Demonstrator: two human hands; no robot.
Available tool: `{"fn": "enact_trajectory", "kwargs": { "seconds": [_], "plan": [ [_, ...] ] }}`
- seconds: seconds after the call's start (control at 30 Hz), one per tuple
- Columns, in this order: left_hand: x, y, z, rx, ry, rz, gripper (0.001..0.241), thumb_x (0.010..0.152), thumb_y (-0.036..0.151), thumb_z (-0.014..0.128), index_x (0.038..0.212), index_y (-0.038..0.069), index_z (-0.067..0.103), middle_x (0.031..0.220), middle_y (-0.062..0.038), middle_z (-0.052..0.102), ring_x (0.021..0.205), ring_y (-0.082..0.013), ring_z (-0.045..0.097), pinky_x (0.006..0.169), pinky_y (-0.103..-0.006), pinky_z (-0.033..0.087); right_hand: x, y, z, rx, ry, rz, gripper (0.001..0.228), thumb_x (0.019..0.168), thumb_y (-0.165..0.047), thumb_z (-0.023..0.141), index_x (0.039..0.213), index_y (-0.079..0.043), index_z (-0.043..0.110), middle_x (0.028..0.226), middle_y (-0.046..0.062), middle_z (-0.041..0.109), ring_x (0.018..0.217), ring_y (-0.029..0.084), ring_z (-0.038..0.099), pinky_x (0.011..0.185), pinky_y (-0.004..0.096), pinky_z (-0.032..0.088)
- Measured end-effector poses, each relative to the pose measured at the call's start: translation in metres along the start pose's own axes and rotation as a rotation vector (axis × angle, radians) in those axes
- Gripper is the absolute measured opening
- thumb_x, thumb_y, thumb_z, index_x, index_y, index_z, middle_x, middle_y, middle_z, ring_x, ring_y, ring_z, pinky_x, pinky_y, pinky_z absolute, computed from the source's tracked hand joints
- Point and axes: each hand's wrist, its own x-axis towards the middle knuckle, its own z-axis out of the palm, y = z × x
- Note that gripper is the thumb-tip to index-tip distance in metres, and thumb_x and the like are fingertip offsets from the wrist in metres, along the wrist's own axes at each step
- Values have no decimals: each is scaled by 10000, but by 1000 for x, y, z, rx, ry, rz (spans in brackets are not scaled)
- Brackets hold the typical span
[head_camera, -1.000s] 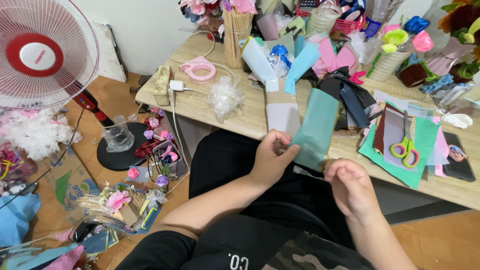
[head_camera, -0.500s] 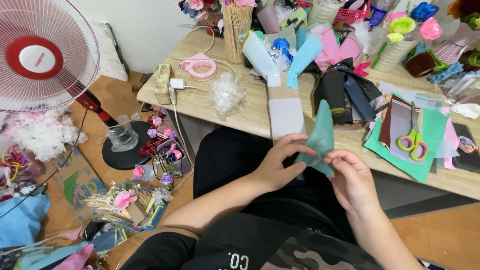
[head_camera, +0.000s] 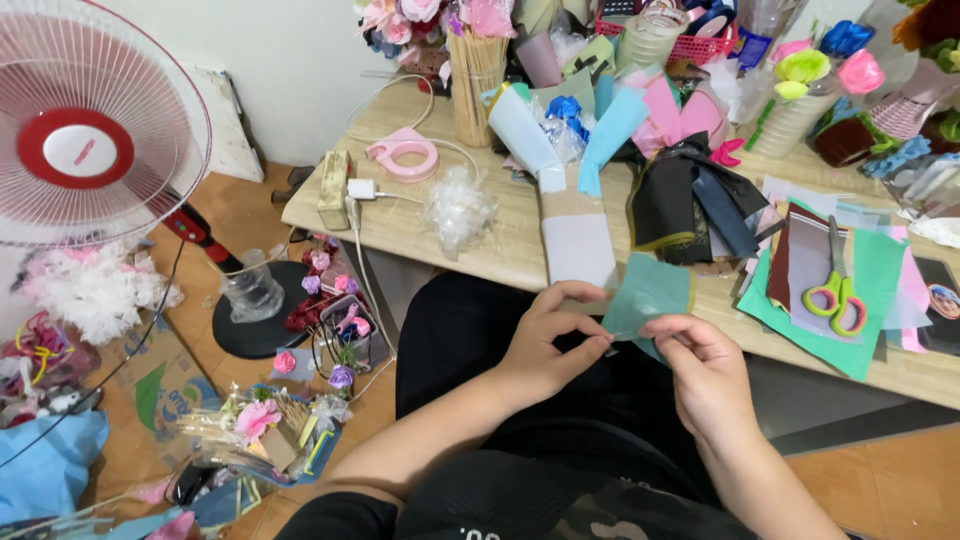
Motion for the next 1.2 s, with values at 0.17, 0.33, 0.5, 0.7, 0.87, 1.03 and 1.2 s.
{"fn": "enact_trajectory", "kwargs": {
  "seconds": [0.17, 0.33, 0.5, 0.7, 0.87, 1.03, 1.2],
  "plan": [
    [-3, -11, -3, -86, 28, 23, 52, 937, 106, 714, 890, 123, 726, 1161, -34, 628, 1168, -250, 630, 1043, -441, 461, 4, -5, -1, -265, 15, -183, 224, 891, 117, 657, 947, -46, 800, 956, 120, 755, 942, 173, 678, 934, 339, 533],
    [-5, -18, -15, -51, 94, 43, 87, 914, 53, 714, 865, 118, 744, 1037, -39, 698, 1051, -259, 693, 974, -418, 510, 7, -16, 10, -426, -71, -368, 262, 886, 88, 651, 948, -98, 826, 961, 103, 779, 924, 251, 742, 898, 393, 560],
    [-5, -21, -32, 95, 194, -51, 81, 922, 87, 680, 923, 120, 754, 1026, -69, 721, 1042, -294, 707, 957, -433, 535, 12, -21, 24, -555, -124, -523, 304, 886, 77, 633, 976, -131, 837, 981, 70, 783, 917, 269, 741, 889, 391, 569],
    [4, -20, -43, 428, 281, 237, 303, 893, 291, 726, 1132, 105, 725, 1074, -110, 677, 1011, -348, 685, 902, -444, 564, 18, -19, 51, -592, -261, -689, 309, 862, -20, 626, 1044, -164, 830, 1028, 56, 782, 886, 298, 733, 825, 401, 566],
    [3, -19, -45, 518, 252, 282, 312, 885, 429, 722, 1011, 144, 733, 1123, -45, 641, 1003, -245, 671, 881, -416, 547, 18, -1, 59, -688, -350, -720, 315, 939, 25, 572, 1116, -146, 770, 1151, 67, 729, 1042, 234, 719, 924, 363, 518],
    [2, -24, -56, 514, 358, 272, 61, 860, 130, 780, 847, 124, 721, 1041, -44, 647, 948, -238, 666, 858, -387, 530, 26, 6, 63, -710, -318, -718, 356, 906, 66, 566, 1077, -159, 784, 1133, 44, 741, 1035, 202, 714, 897, 324, 514],
    [-3, -14, -64, 434, 418, 267, 55, 839, 60, 705, 816, 101, 679, 1011, -54, 641, 943, -238, 649, 870, -368, 529, 21, -8, 66, -606, -249, -555, 327, 920, 50, 549, 1051, -110, 802, 1089, 54, 740, 1023, 202, 700, 959, 323, 551]
  ]
}}
